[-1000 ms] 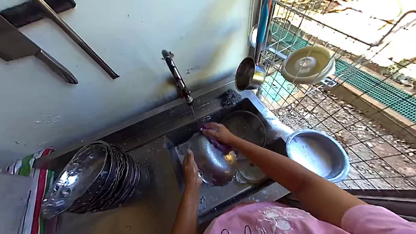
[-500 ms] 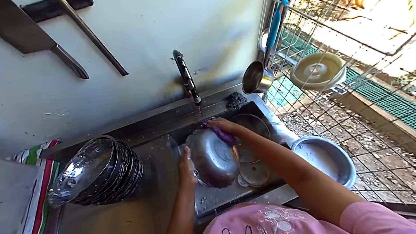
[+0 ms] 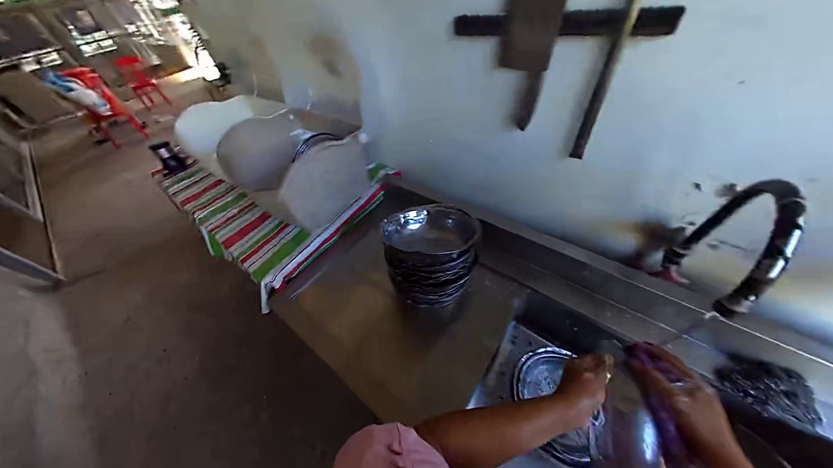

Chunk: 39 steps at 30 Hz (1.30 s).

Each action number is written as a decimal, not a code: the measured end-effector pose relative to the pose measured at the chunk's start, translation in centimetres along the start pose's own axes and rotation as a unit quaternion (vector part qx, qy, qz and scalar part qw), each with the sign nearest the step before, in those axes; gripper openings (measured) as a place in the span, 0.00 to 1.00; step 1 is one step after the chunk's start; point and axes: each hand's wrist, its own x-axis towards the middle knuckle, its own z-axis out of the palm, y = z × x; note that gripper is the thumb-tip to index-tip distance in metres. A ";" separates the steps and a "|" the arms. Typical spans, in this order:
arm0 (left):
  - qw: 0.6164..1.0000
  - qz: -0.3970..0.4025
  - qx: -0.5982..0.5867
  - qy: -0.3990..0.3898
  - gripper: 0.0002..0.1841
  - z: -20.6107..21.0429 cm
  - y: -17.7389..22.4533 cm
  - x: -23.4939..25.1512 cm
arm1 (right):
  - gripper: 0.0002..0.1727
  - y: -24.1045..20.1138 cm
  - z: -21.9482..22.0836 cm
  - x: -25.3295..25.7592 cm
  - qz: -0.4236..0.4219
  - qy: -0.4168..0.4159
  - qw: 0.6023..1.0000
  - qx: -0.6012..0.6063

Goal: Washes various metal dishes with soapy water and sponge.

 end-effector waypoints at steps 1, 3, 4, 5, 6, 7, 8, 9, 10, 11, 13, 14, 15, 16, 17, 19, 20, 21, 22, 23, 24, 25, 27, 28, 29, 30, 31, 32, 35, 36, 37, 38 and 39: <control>1.000 -0.004 0.003 -0.029 0.22 -0.7 0.7 -0.3 | 0.27 0.5 -1.1 0.4 0.058 0.013 0.997 0.058; 0.998 0.012 -0.003 -0.063 0.24 -2.9 2.0 -0.5 | 0.26 2.3 -2.9 0.5 0.117 0.021 0.984 0.134; 0.998 0.031 0.001 -0.062 0.24 -4.1 2.2 -0.2 | 0.28 3.4 -3.5 0.2 0.124 0.014 0.977 0.172; 0.998 0.052 0.003 -0.042 0.23 -5.1 2.1 0.4 | 0.28 4.0 -3.7 -0.3 0.121 0.019 0.971 0.207; 0.997 0.078 0.011 -0.003 0.21 -5.7 1.5 1.5 | 0.27 4.0 -3.5 -0.6 0.114 0.055 0.964 0.232; 0.994 0.095 0.023 0.048 0.20 -5.9 0.5 2.9 | 0.23 3.4 -2.9 -0.8 0.109 0.117 0.957 0.243; 0.991 0.089 0.029 0.093 0.20 -6.0 -0.7 4.1 | 0.19 2.7 -2.4 -0.9 0.107 0.183 0.947 0.241; 0.993 0.051 0.019 0.102 0.23 -5.8 -1.7 4.9 | 0.21 2.1 -2.2 -1.2 0.091 0.226 0.943 0.225; 0.998 -0.019 -0.020 0.061 0.30 -5.7 -2.3 5.3 | 0.25 1.7 -2.1 -1.4 0.054 0.247 0.947 0.200; 0.991 -0.108 -0.082 -0.016 0.39 -5.7 -2.6 5.6 | 0.27 1.6 -2.3 -1.7 -0.010 0.242 0.955 0.168; 0.942 -0.227 -0.202 -0.138 0.52 -5.8 -3.3 6.1 | 0.24 2.4 -2.9 -2.4 -0.183 0.195 0.958 0.104; 0.924 -0.259 -0.235 -0.155 0.50 -5.9 -3.7 6.2 | 0.23 2.5 -3.5 -2.7 -0.239 0.145 0.956 0.092; 0.912 -0.283 -0.254 -0.154 0.40 -5.9 -4.1 6.3 | 0.20 2.6 -4.4 -3.0 -0.251 0.077 0.960 0.099; 0.907 -0.298 -0.257 -0.148 0.30 -6.0 -4.5 6.4 | 0.17 2.7 -5.5 -3.1 -0.220 -0.001 0.969 0.111; 0.912 -0.300 -0.240 -0.144 0.21 -5.9 -4.9 6.5 | 0.14 2.8 -6.5 -3.0 -0.149 -0.064 0.979 0.125; 0.936 -0.281 -0.174 -0.125 0.11 -5.3 -5.6 6.1 | 0.12 3.0 -7.2 -2.2 0.044 -0.102 0.984 0.138; 0.945 -0.269 -0.148 -0.110 0.12 -4.4 -5.7 5.4 | 0.13 2.3 -6.5 -2.0 0.120 -0.076 0.981 0.132; 0.951 -0.258 -0.138 -0.099 0.15 -3.3 -5.7 4.7 | 0.16 1.2 -5.2 -1.8 0.174 -0.043 0.977 0.115; 0.955 -0.243 -0.140 -0.094 0.21 -2.1 -6.1 4.2 | 0.21 0.3 -3.5 -1.8 0.201 -0.022 0.975 0.091; 0.958 -0.226 -0.145 -0.097 0.25 -0.9 -6.6 3.8 | 0.24 -0.1 -1.4 -2.0 0.197 -0.014 0.979 0.055; 0.961 -0.209 -0.154 -0.100 0.28 0.1 -7.0 3.5 | 0.29 0.3 0.7 -2.3 0.174 -0.041 0.984 0.014; 0.964 -0.190 -0.161 -0.094 0.29 1.0 -7.5 3.4 | 0.30 1.5 2.5 -3.1 0.134 -0.087 0.987 -0.032; 0.971 -0.160 -0.172 -0.045 0.28 1.2 -8.1 3.6 | 0.27 3.9 4.3 -5.5 0.070 -0.200 0.968 -0.134; 0.971 -0.164 -0.172 -0.013 0.28 0.5 -8.1 3.6 | 0.25 4.3 3.7 -6.5 0.067 -0.253 0.946 -0.190; 0.971 -0.172 -0.168 0.008 0.28 -0.2 -8.2 3.3 | 0.24 4.5 2.4 -7.1 0.084 -0.298 0.917 -0.251; 0.969 -0.181 -0.166 0.015 0.28 -0.8 -8.4 2.9 | 0.24 4.7 0.9 -7.5 0.104 -0.315 0.897 -0.293; 0.969 -0.184 -0.163 0.012 0.29 -1.0 -8.7 2.4 | 0.25 5.3 -0.4 -7.6 0.117 -0.302 0.889 -0.324; 0.970 -0.183 -0.161 -0.001 0.29 -0.6 -9.0 1.9 | 0.27 6.0 -1.2 -7.5 0.125 -0.270 0.891 -0.342; 0.972 -0.172 -0.148 -0.064 0.29 2.0 -9.4 -0.2 | 0.36 6.9 0.8 -7.7 0.092 -0.131 0.948 -0.274; 0.974 -0.159 -0.137 -0.086 0.28 2.8 -9.5 -0.6 | 0.36 6.2 2.2 -8.0 0.081 -0.087 0.971 -0.208; 0.978 -0.135 -0.126 -0.096 0.26 3.1 -9.6 -0.5 | 0.33 5.3 3.5 -8.6 0.084 -0.067 0.986 -0.124; 0.982 -0.101 -0.122 -0.099 0.24 2.6 -9.7 -0.2 | 0.28 4.1 4.2 -9.2 0.085 -0.058 0.994 -0.044; 0.986 -0.057 -0.124 -0.094 0.22 1.6 -10.0 0.5 | 0.25 3.3 4.2 -10.0 0.090 -0.078 0.993 0.004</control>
